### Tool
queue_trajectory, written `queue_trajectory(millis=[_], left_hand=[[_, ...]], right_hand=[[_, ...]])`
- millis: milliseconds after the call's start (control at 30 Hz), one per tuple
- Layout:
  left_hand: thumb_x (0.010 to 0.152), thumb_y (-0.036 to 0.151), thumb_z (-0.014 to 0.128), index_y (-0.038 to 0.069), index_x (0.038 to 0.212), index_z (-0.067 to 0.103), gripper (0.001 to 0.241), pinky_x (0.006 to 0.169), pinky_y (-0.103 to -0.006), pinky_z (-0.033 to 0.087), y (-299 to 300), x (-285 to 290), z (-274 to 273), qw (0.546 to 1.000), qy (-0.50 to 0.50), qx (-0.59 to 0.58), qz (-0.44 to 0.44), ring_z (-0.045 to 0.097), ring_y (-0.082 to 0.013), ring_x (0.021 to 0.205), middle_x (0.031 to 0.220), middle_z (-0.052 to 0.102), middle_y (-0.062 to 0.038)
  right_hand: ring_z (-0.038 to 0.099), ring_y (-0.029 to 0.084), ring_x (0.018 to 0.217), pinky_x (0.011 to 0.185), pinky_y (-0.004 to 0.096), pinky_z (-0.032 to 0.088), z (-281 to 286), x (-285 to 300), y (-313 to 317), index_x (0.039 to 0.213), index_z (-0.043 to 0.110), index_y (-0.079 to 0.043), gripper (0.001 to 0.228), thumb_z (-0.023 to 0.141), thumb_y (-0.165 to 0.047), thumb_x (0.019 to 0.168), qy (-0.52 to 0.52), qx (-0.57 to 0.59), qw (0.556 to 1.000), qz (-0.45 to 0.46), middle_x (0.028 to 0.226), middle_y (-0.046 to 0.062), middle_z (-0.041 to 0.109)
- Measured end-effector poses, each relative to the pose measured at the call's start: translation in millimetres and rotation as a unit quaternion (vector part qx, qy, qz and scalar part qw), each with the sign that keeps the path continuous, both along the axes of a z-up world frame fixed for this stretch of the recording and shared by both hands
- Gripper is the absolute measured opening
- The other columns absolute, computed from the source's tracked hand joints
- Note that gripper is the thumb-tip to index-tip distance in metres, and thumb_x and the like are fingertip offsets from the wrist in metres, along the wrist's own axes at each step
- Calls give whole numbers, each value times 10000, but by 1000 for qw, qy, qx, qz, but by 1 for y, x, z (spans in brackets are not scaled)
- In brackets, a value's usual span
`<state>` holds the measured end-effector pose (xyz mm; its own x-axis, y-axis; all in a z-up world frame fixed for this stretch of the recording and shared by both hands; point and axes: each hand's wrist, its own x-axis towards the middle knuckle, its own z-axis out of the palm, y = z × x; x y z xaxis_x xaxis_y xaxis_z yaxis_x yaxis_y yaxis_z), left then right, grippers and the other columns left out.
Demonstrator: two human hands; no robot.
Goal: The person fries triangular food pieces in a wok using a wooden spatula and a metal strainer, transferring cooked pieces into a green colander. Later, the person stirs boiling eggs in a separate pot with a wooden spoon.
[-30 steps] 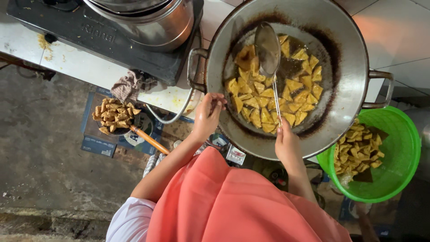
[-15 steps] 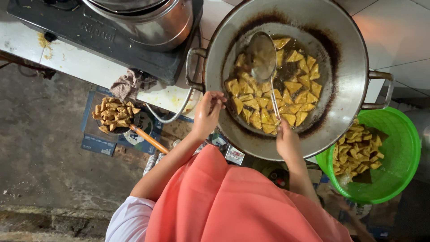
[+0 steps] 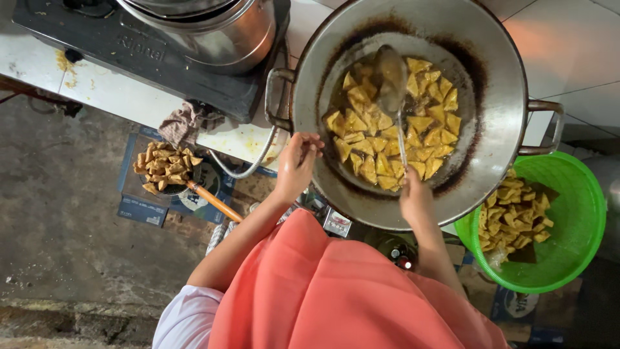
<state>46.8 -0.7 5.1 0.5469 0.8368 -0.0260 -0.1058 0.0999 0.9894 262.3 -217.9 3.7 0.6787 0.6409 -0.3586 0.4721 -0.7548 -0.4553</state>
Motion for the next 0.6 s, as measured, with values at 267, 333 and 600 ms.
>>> queue_trajectory(millis=[267, 333, 600], left_hand=[[1059, -46, 497, -33, 1146, 549, 103, 836, -295, 594, -1, 5, 6, 1000, 3, -3, -19, 686, -166, 995, 1069, 642, -103], [1065, -44, 493, -34, 1156, 551, 108, 832, -298, 588, -1, 5, 7, 1000, 5, -7, -30, 685, -168, 987, 1060, 642, -105], [1060, -41, 494, -36, 1137, 543, 91, 827, -293, 590, -1, 4, 3, 1000, -6, -10, -26, 680, -162, 992, 1078, 641, -109]], right_hand=[[682, 447, 771, 695, 520, 504, 20, -17, -7, 1469, 516, -237, 410, 499, -215, 1060, 25, 6, 1000, -16, 816, 259, 671], [685, 448, 739, 717, 517, 505, 26, -19, -7, 1494, 509, -274, 429, 486, -245, 1067, 51, -36, 997, -50, 783, 284, 645], [691, 464, 903, 755, 524, 527, 5, -23, -12, 1428, 550, -234, 379, 526, -238, 1049, 23, 42, 999, 10, 947, 256, 700]])
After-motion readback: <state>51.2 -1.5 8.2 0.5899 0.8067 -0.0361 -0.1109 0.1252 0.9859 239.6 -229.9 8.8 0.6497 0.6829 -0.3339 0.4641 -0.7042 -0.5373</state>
